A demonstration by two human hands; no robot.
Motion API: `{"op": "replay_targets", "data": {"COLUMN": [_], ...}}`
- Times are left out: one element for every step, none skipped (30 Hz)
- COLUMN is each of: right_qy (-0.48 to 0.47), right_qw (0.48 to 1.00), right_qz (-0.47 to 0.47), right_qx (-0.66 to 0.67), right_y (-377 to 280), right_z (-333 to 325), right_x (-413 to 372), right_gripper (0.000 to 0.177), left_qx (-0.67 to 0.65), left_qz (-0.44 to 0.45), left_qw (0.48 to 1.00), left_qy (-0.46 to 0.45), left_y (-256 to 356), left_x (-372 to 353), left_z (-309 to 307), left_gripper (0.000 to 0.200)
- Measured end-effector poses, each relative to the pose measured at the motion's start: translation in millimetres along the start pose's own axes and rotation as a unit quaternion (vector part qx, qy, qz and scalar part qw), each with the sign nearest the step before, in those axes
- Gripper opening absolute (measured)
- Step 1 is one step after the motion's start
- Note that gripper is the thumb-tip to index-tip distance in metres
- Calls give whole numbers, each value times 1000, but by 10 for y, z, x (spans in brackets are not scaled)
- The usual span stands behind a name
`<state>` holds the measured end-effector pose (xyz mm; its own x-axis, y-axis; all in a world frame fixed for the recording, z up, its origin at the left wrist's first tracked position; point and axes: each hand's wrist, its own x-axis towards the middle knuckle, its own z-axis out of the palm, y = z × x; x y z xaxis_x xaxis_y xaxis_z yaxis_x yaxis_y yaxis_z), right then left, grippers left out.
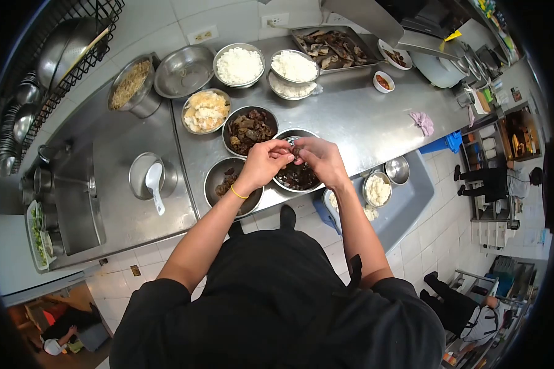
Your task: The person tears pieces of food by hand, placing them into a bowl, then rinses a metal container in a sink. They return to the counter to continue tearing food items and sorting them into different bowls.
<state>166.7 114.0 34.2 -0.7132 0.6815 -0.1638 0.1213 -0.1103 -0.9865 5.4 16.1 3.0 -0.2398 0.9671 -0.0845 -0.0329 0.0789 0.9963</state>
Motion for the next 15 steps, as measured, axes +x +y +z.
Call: {"op": "replay_targets", "data": {"right_qy": [17,34,35,43,50,51,56,61,61,45,30,29,17,4,-6], "right_qw": [1000,999,999,998,998,998,997,997,997,998,998,998,998,998,995], "right_qz": [-3,-5,-5,-23,-40,-40,-39,-39,-40,-49,-58,-59,-58,-57,-85], "right_qx": [13,27,28,27,26,27,19,12,12,18,23,23,27,31,53], "right_y": [-26,-34,-28,-21,-17,-36,-73,-94,-82,-62,-52,-58,-70,-76,-34], "right_z": [22,43,56,69,84,106,129,143,149,152,155,161,167,172,162], "right_x": [-18,-35,-48,-57,-63,-75,-91,-102,-103,-97,-92,-95,-99,-97,-73], "right_gripper": [19,17,17,16,15,15,17,18,18,20,23,23,22,21,19], "left_qx": [-54,-53,-84,-116,-115,-131,-146,-145,-147,-149,-161,-160,-154,-148,-147], "left_qz": [-24,-24,-14,-3,-3,-1,1,1,1,2,6,6,15,23,24], "left_qw": [998,998,996,993,993,991,989,989,988,986,983,983,984,984,984], "left_qy": [1,-1,-2,-3,-4,8,20,20,46,72,85,85,91,98,98], "left_y": [55,109,167,195,172,147,120,94,100,108,114,115,116,116,123], "left_x": [-23,-44,-68,-75,-59,-42,-30,-26,-26,-21,-19,-17,-17,-18,-24], "left_z": [20,39,57,67,67,67,64,57,51,45,44,42,38,35,38], "left_gripper": [27,27,27,27,27,25,23,23,21,19,16,16,16,16,16]}}
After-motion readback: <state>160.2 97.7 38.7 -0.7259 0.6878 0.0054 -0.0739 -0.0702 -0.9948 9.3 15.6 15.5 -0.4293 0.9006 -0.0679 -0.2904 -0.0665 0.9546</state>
